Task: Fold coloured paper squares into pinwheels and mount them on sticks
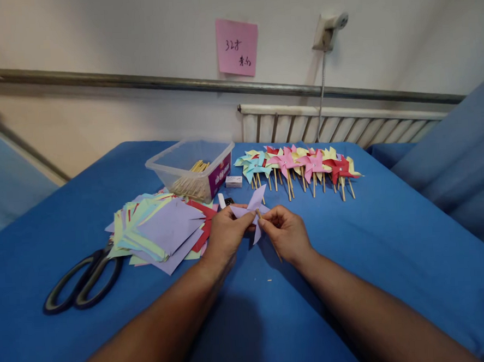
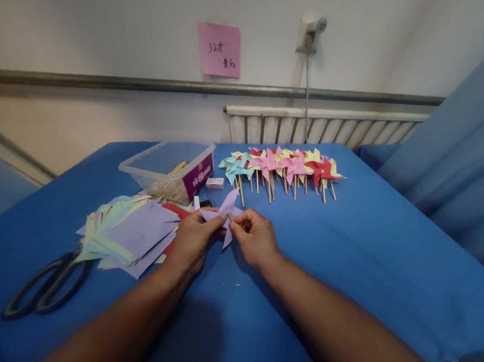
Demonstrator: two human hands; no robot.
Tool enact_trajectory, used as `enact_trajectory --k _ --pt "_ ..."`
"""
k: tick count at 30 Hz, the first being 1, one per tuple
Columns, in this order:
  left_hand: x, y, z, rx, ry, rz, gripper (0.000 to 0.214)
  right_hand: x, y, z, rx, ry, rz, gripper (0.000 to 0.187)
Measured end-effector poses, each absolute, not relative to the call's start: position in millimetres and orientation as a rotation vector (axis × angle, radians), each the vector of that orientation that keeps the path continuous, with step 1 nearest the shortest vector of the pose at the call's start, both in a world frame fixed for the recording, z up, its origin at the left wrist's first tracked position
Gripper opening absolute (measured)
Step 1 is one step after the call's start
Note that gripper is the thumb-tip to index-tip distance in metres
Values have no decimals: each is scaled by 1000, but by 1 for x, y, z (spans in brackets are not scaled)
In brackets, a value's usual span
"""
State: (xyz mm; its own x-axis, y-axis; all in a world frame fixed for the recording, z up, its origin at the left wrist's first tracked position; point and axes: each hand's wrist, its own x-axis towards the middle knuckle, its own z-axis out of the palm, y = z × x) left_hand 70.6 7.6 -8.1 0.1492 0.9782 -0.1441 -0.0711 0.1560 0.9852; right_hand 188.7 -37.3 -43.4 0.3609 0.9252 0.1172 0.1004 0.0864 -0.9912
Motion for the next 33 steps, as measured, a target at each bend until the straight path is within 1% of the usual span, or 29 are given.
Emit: enact_trajectory --k 4,9,17,33 --pt "70 8 -8 1078 1071 1022 30 188 -39 -42 -1357 -1038 827 14" --pt "70 10 -10 1095 1132 1010 34 188 -41 -39 -1373 -1055 826 15" --pt "70 9 -8 1113 1120 1041 29 186 -42 -38 -1399 -1062 803 14" --pt "71 11 -9 1123 1132 1017 32 188 -41 -41 -1399 -1072 793 15"
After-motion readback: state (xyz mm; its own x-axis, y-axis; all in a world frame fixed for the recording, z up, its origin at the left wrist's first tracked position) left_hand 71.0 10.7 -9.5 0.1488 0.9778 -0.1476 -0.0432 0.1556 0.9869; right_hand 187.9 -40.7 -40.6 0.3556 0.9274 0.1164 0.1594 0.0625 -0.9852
